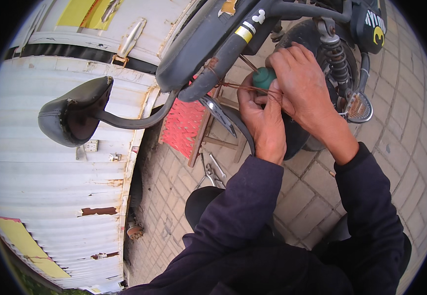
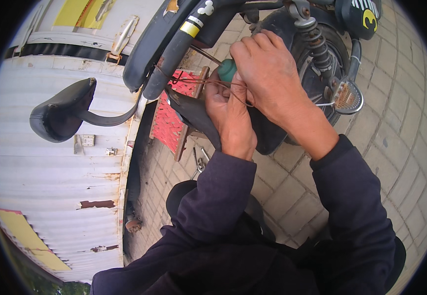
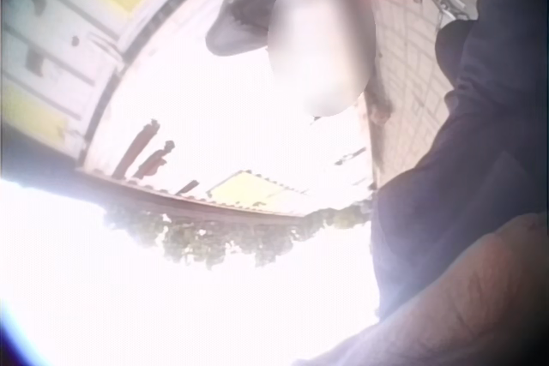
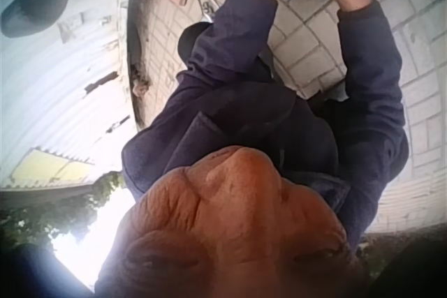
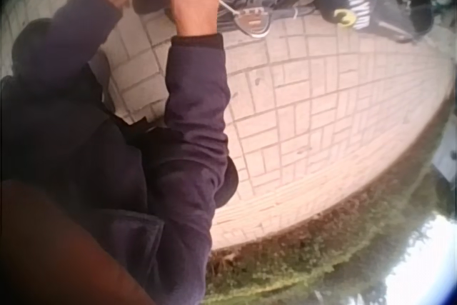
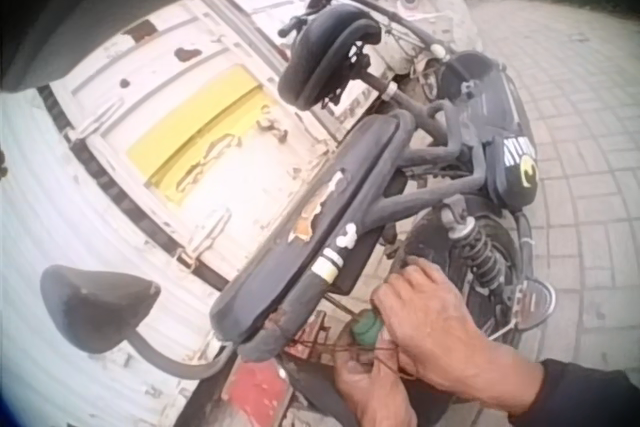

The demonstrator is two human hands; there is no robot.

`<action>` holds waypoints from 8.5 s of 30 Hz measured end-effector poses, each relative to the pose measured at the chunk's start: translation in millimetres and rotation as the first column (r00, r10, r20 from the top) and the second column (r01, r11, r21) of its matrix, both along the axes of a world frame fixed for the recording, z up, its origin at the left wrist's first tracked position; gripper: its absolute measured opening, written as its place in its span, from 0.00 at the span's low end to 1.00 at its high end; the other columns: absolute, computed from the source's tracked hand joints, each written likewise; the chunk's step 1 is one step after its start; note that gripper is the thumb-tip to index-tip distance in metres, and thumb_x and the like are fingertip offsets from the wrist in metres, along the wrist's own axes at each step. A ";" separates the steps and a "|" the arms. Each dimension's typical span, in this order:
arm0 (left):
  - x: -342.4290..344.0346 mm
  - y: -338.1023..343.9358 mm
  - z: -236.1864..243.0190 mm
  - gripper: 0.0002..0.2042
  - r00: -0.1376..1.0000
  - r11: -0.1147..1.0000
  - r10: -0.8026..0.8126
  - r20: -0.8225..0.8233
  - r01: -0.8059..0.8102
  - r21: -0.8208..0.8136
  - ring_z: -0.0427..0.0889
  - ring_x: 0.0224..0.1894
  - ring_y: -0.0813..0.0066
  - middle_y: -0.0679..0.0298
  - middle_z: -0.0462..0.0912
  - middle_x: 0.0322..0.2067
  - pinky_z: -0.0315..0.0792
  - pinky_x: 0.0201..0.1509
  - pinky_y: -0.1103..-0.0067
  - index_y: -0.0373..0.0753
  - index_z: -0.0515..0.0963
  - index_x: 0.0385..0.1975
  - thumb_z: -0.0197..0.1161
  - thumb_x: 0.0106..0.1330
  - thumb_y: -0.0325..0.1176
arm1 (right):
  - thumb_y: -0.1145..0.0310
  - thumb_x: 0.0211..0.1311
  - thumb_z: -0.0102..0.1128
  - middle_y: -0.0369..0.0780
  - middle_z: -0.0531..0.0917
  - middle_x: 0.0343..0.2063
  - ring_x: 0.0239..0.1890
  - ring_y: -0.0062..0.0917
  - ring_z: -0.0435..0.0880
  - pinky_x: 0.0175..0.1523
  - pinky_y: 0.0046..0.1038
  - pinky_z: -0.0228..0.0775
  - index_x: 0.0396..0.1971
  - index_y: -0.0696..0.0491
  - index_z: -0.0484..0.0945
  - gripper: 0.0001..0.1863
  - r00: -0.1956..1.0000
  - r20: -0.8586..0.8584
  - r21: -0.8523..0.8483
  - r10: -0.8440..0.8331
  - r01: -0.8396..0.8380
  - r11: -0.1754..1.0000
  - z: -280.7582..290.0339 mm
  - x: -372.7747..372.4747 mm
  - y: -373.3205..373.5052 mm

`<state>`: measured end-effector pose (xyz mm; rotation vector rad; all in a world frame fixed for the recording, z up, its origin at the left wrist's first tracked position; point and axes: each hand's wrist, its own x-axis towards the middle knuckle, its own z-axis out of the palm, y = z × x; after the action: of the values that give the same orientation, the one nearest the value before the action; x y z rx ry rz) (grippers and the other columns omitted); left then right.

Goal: The person removes the rear seat and a plastic cover from a scooter using a screwdriver. They then disconnect several electrical connectors and unscrew a metal bracket to remove a component from the scooter's frame.

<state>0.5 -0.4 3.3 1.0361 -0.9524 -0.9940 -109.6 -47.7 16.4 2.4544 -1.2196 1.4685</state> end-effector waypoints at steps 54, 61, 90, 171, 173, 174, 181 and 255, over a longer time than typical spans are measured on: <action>-3.4 -1.0 1.4 0.26 0.998 0.998 0.026 -0.060 -0.029 -0.058 0.75 0.53 0.83 0.62 0.76 0.54 0.72 0.54 0.83 0.32 0.65 0.66 0.69 0.74 0.31 | 0.65 0.54 0.67 0.47 0.83 0.39 0.52 0.46 0.79 0.73 0.51 0.61 0.45 0.59 0.78 0.20 0.992 0.068 0.027 0.110 -0.113 0.993 -3.0 -2.4 -2.6; -5.4 0.2 5.3 0.30 0.997 0.996 0.057 -0.051 -0.060 -0.070 0.76 0.50 0.81 0.60 0.74 0.55 0.74 0.52 0.83 0.31 0.61 0.69 0.70 0.73 0.31 | 0.64 0.56 0.67 0.49 0.85 0.45 0.57 0.46 0.79 0.77 0.53 0.55 0.48 0.59 0.80 0.21 0.999 0.038 0.082 0.001 -0.004 0.997 -6.6 5.1 2.3; 0.4 3.0 -0.1 0.31 0.998 0.998 0.068 0.008 -0.068 -0.015 0.72 0.58 0.72 0.57 0.72 0.58 0.68 0.64 0.76 0.30 0.61 0.69 0.66 0.76 0.41 | 0.65 0.57 0.64 0.47 0.84 0.42 0.54 0.45 0.79 0.76 0.54 0.55 0.49 0.57 0.82 0.20 0.998 0.058 0.156 0.018 -0.027 0.987 2.6 5.4 7.4; -7.9 2.3 5.9 0.29 0.986 0.997 -0.013 -0.167 -0.001 -0.082 0.78 0.55 0.76 0.58 0.76 0.56 0.75 0.57 0.80 0.31 0.62 0.69 0.68 0.74 0.30 | 0.76 0.47 0.66 0.44 0.81 0.36 0.46 0.43 0.80 0.67 0.45 0.67 0.38 0.58 0.76 0.15 0.983 0.098 0.072 0.157 -0.165 0.984 12.0 -13.8 6.9; -9.5 1.9 6.0 0.30 0.982 0.999 -0.003 -0.191 -0.007 -0.053 0.78 0.54 0.76 0.59 0.76 0.55 0.75 0.56 0.81 0.31 0.62 0.69 0.69 0.73 0.30 | 0.76 0.48 0.66 0.44 0.81 0.36 0.46 0.43 0.80 0.67 0.44 0.67 0.38 0.58 0.76 0.15 0.998 0.034 0.043 0.055 -0.056 0.997 11.2 -10.9 6.6; -9.7 1.4 6.1 0.30 0.983 0.998 -0.005 -0.181 -0.005 -0.057 0.78 0.54 0.76 0.59 0.76 0.54 0.75 0.56 0.81 0.31 0.62 0.69 0.69 0.73 0.30 | 0.76 0.48 0.66 0.44 0.81 0.36 0.46 0.43 0.80 0.66 0.44 0.67 0.39 0.58 0.76 0.16 1.000 0.005 0.025 0.001 -0.001 1.000 10.9 -7.2 6.9; -5.9 2.8 7.0 0.29 0.991 1.000 -0.011 -0.135 0.007 -0.029 0.76 0.55 0.77 0.59 0.75 0.55 0.75 0.57 0.81 0.31 0.62 0.69 0.68 0.74 0.30 | 0.76 0.46 0.66 0.44 0.81 0.37 0.46 0.44 0.80 0.65 0.44 0.68 0.39 0.58 0.77 0.16 0.999 0.022 0.143 0.028 -0.031 0.989 17.7 -12.2 11.0; 78.0 0.5 157.7 0.27 0.579 0.970 0.212 0.787 -0.025 -0.243 0.85 0.43 0.74 0.53 0.87 0.42 0.80 0.51 0.79 0.25 0.79 0.57 0.79 0.61 0.31 | 0.70 0.61 0.73 0.45 0.81 0.41 0.43 0.35 0.83 0.53 0.34 0.76 0.54 0.61 0.74 0.24 0.672 0.714 0.494 0.196 -0.682 0.540 6.6 -23.7 6.0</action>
<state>78.5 0.1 161.0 1.3837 -1.6730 -0.2271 -133.3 -41.7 23.0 3.1658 -1.5683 2.4488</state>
